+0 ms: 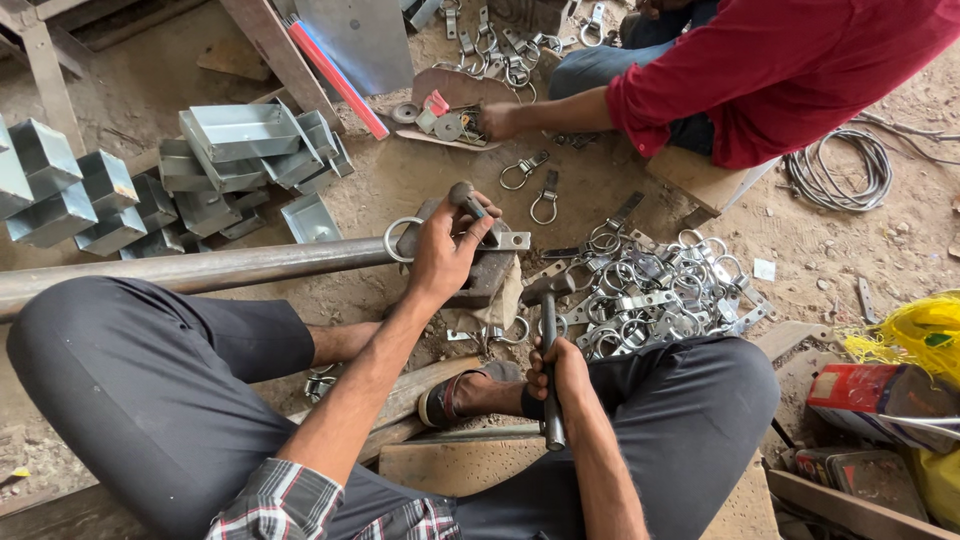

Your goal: The person sits on the floor and uses a hammer to drive a metal pin into a metal bracket attached to a pipe. They repeatedly strike the pin to secure the assembly, occasionally adjusting the bracket's position on the pipe.

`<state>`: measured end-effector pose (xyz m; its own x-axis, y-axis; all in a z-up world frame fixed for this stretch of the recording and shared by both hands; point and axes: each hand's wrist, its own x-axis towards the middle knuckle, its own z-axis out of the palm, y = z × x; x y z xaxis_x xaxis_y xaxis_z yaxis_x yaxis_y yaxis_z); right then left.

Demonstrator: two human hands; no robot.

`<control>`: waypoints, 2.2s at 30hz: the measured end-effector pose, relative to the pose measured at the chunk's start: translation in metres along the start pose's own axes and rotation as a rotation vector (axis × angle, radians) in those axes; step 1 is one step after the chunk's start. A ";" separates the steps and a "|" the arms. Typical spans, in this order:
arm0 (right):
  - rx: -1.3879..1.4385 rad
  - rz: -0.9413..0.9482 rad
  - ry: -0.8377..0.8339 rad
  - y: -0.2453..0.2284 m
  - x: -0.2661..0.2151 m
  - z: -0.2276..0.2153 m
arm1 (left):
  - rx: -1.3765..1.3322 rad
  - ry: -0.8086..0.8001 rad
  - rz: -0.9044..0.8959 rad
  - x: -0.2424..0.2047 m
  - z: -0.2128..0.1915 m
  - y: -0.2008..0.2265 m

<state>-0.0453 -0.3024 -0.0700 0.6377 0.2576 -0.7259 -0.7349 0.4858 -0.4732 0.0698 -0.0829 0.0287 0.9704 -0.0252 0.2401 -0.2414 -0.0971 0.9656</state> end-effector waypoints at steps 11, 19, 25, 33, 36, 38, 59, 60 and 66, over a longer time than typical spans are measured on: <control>-0.071 0.007 0.072 -0.001 0.002 0.003 | 0.221 -0.051 0.112 0.007 0.010 -0.011; -0.168 -0.153 0.098 -0.002 -0.023 0.009 | 0.189 -0.091 0.171 0.005 0.007 -0.022; -0.171 -0.548 -0.031 -0.012 -0.068 0.051 | 0.183 -0.160 0.165 0.012 0.007 -0.031; -0.592 -0.832 0.042 -0.060 -0.118 0.099 | 0.177 -0.137 0.191 0.009 0.003 -0.018; -0.881 -0.906 0.212 -0.069 -0.125 0.113 | 0.190 -0.106 0.227 0.007 0.002 -0.008; -0.916 -1.007 0.236 -0.083 -0.132 0.123 | 0.186 -0.112 0.181 0.013 0.005 -0.002; -1.330 -1.276 0.571 -0.109 -0.198 0.134 | 0.124 -0.114 0.156 0.006 0.008 -0.024; -0.675 -1.275 0.284 -0.115 -0.201 0.138 | 0.130 -0.097 0.191 0.006 0.009 -0.025; -0.981 -0.953 0.213 -0.104 -0.150 0.158 | 0.153 -0.108 0.213 0.007 0.009 -0.030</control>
<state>-0.0286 -0.2595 0.1670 0.9985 -0.0133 0.0537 0.0438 -0.4029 -0.9142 0.0840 -0.0889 0.0010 0.8938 -0.1667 0.4163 -0.4456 -0.2266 0.8661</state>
